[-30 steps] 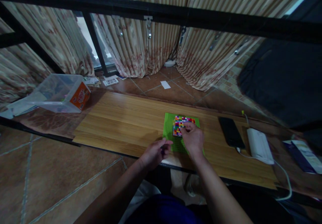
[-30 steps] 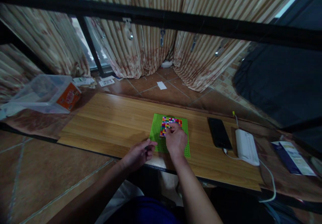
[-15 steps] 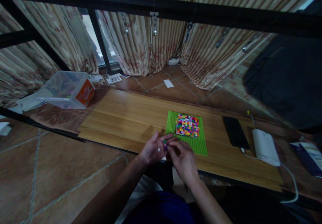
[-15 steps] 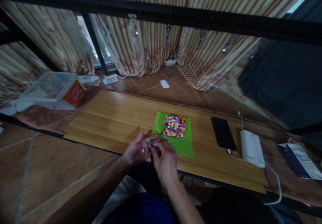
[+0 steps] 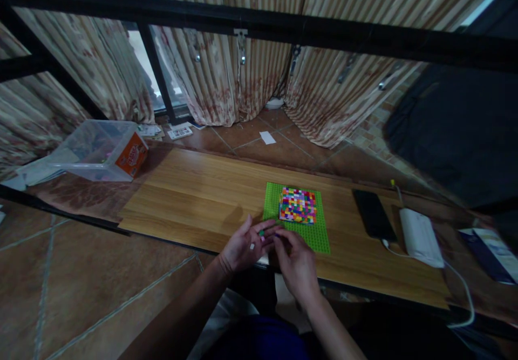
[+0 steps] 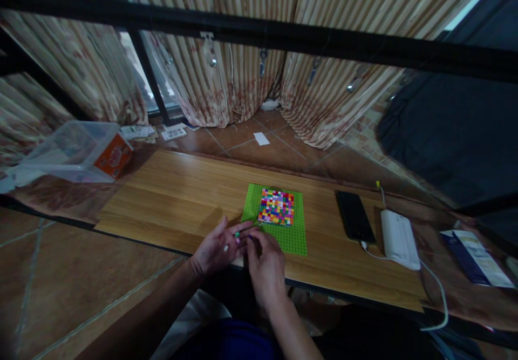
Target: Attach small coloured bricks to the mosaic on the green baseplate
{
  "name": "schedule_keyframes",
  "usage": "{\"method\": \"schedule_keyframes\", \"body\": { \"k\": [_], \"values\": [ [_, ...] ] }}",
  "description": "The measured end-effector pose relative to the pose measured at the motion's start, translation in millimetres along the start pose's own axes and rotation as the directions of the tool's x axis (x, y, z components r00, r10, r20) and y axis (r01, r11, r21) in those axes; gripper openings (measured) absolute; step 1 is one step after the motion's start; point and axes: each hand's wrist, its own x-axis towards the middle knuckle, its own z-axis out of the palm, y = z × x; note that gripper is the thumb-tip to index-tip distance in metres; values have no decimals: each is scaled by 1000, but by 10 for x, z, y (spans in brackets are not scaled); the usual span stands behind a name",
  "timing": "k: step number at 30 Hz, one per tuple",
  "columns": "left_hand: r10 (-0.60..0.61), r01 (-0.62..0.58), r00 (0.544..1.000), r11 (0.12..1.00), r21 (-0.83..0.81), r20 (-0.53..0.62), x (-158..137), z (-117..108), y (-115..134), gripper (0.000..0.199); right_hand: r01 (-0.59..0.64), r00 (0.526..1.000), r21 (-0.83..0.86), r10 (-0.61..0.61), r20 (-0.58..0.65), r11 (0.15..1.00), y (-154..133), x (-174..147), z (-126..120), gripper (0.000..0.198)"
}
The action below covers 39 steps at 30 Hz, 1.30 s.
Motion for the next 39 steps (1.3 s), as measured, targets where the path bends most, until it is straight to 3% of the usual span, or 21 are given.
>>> {"method": "schedule_keyframes", "body": {
  "k": [4,9,12,18,30,39],
  "values": [
    [13,-11,1000,998,64,-28,3,-5,-21,55,-66,986,43,72,-149,997,139,185,-217,26],
    [8,2,998,986,167,-63,-30,13,-47,49,-32,976,-33,24,-214,999,281,429,-378,30],
    [3,25,994,969,244,-111,-59,17,-55,38,-21,981,-101,1,-195,995,310,519,-373,29],
    [52,-7,986,961,278,-156,-63,41,-40,27,-86,988,-145,66,-141,986,314,616,-284,22],
    [28,9,992,957,290,-123,-67,47,-21,27,29,981,-256,-76,-177,966,279,676,-197,24],
    [11,24,992,959,282,-122,-83,75,-9,26,-61,980,-166,27,-199,984,289,641,-244,27]
  ]
}}
